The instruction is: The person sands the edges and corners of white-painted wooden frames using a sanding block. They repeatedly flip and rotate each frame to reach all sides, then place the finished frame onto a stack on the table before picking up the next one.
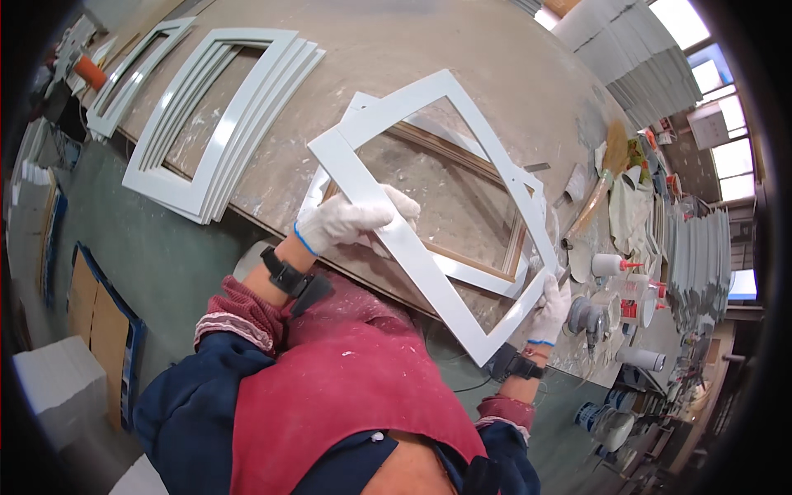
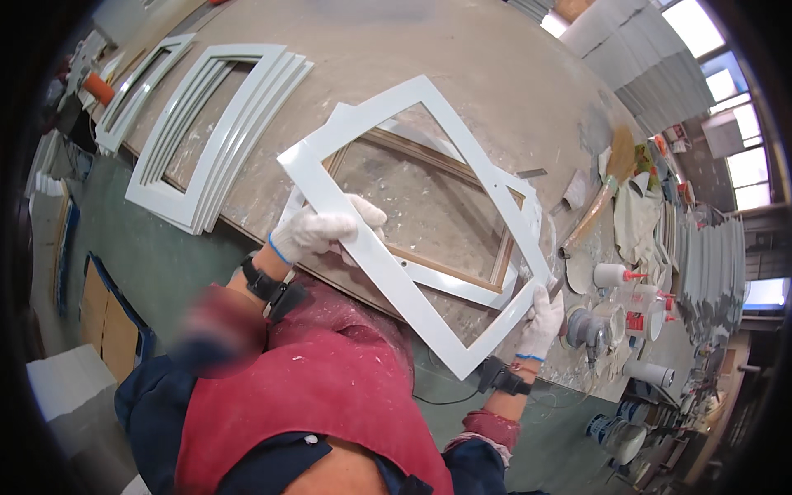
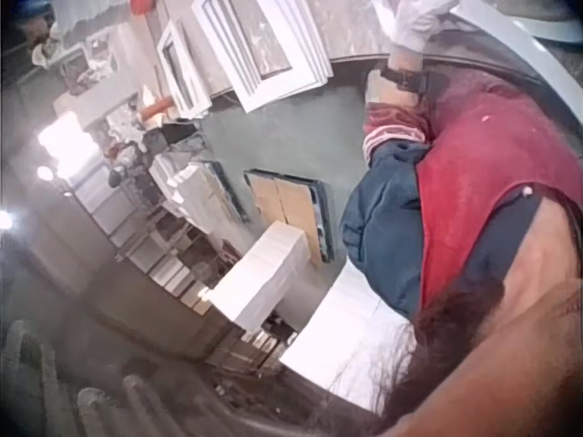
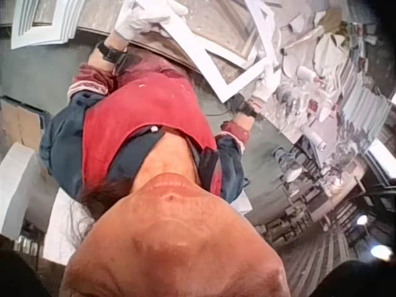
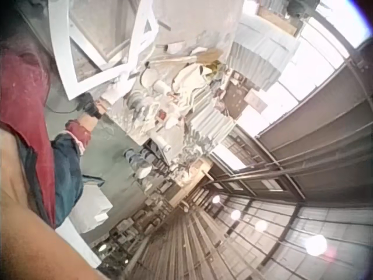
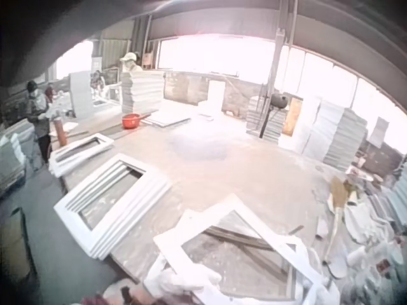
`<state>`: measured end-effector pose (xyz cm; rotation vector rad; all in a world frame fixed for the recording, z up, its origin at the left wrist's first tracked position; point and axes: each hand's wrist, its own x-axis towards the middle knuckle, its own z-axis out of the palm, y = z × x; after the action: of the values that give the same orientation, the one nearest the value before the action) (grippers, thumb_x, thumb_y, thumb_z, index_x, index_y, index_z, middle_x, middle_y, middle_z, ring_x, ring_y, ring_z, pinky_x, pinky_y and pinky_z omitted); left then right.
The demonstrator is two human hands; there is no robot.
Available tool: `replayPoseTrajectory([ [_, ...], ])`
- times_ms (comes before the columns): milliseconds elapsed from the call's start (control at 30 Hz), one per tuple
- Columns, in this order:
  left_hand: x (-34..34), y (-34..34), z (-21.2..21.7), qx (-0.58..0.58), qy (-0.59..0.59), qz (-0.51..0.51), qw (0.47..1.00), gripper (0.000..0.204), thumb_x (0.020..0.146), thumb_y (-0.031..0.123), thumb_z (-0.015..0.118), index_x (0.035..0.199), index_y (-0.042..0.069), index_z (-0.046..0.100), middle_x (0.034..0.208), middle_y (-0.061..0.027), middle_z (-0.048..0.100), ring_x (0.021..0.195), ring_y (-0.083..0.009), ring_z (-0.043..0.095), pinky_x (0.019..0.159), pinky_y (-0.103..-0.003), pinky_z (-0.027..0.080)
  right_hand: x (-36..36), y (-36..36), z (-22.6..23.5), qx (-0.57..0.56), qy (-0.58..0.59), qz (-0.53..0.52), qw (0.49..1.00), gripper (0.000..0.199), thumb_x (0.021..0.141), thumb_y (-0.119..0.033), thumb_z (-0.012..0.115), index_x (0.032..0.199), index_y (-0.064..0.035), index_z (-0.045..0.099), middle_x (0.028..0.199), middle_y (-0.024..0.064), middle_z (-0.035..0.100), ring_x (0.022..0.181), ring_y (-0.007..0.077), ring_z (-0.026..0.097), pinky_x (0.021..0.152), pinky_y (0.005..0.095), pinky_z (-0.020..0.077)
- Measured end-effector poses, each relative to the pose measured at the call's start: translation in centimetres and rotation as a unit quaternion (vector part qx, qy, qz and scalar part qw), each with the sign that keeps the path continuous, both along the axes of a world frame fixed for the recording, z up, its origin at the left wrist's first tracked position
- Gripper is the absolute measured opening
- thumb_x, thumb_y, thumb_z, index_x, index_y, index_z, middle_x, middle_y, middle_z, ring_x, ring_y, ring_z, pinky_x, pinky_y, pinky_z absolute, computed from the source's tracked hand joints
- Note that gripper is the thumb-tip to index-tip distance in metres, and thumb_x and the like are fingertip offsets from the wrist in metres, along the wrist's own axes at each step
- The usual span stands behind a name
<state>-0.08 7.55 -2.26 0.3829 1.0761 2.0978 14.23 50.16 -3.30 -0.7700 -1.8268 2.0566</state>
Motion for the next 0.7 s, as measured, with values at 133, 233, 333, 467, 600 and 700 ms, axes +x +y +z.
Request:
replayPoseTrajectory([
  [133,4.2,-0.3,0.1,-0.033,0.082,0.032,0.996,0.041,0.089,0.013,0.07,0.126,-0.002,0.06,0.117,-0.0135,0.066,0.105,-0.0189,0.064,0.089,-0.034,0.054,-4.0,0.7,2.4,0.166,-0.084,0.084,0.979,0.033,0.096,-0.014,0.059,0.125,0.0016,0.057,0.099,0.0047,0.065,0.077,0.0098,0.06,0.067,0.0245,0.0485],
  [233,5.9,1.2,0.3,-0.027,0.131,0.054,0.99,0.041,0.09,0.012,0.069,0.128,-0.001,0.059,0.121,-0.0101,0.065,0.114,-0.0168,0.059,0.099,-0.033,0.048,-7.1,1.7,4.5,0.445,-0.086,0.075,0.888,0.041,0.099,-0.024,0.055,0.129,0.0042,0.055,0.108,0.012,0.067,0.09,0.0181,0.063,0.082,0.0325,0.0492],
  [333,6.1,2.1,0.9,-0.011,0.198,0.095,0.976,0.043,0.09,0.013,0.07,0.129,-0.002,0.057,0.122,-0.0117,0.064,0.114,-0.0181,0.06,0.099,-0.033,0.048,-10.2,-2.6,9.4,0.677,-0.018,0.033,0.735,0.042,0.101,-0.028,0.051,0.13,0.0032,0.056,0.11,0.019,0.067,0.099,0.0236,0.064,0.088,0.033,0.0479],
  [467,7.0,3.1,2.1,-0.013,0.195,0.131,0.972,0.042,0.091,0.013,0.069,0.127,-0.004,0.056,0.122,-0.013,0.063,0.112,-0.0182,0.06,0.096,-0.033,0.049,-11.7,-15.4,18.4,0.563,0.028,0.14,0.814,0.035,0.1,-0.023,0.052,0.124,0.0004,0.061,0.103,0.0185,0.07,0.091,0.029,0.068,0.081,0.0352,0.0523],
  [600,8.0,4.1,3.2,-0.005,0.13,0.169,0.977,0.043,0.09,0.015,0.071,0.126,-0.003,0.056,0.114,-0.011,0.064,0.107,-0.0177,0.061,0.092,-0.032,0.051,-12.1,-23.0,22.5,0.608,0.154,0.408,0.664,0.027,0.091,-0.016,0.06,0.114,-0.0024,0.065,0.091,0.0149,0.069,0.072,0.0264,0.068,0.064,0.0355,0.0533],
  [700,7.6,4.2,3.3,0.02,0.207,0.198,0.958,0.04,0.088,0.019,0.073,0.122,0.003,0.059,0.111,-0.0079,0.064,0.106,-0.019,0.061,0.092,-0.033,0.051,-11.9,-27.5,24.0,0.633,0.191,0.531,0.531,0.03,0.082,-0.02,0.07,0.106,-0.0019,0.066,0.079,0.0119,0.066,0.067,0.0288,0.065,0.059,0.0355,0.0494],
])
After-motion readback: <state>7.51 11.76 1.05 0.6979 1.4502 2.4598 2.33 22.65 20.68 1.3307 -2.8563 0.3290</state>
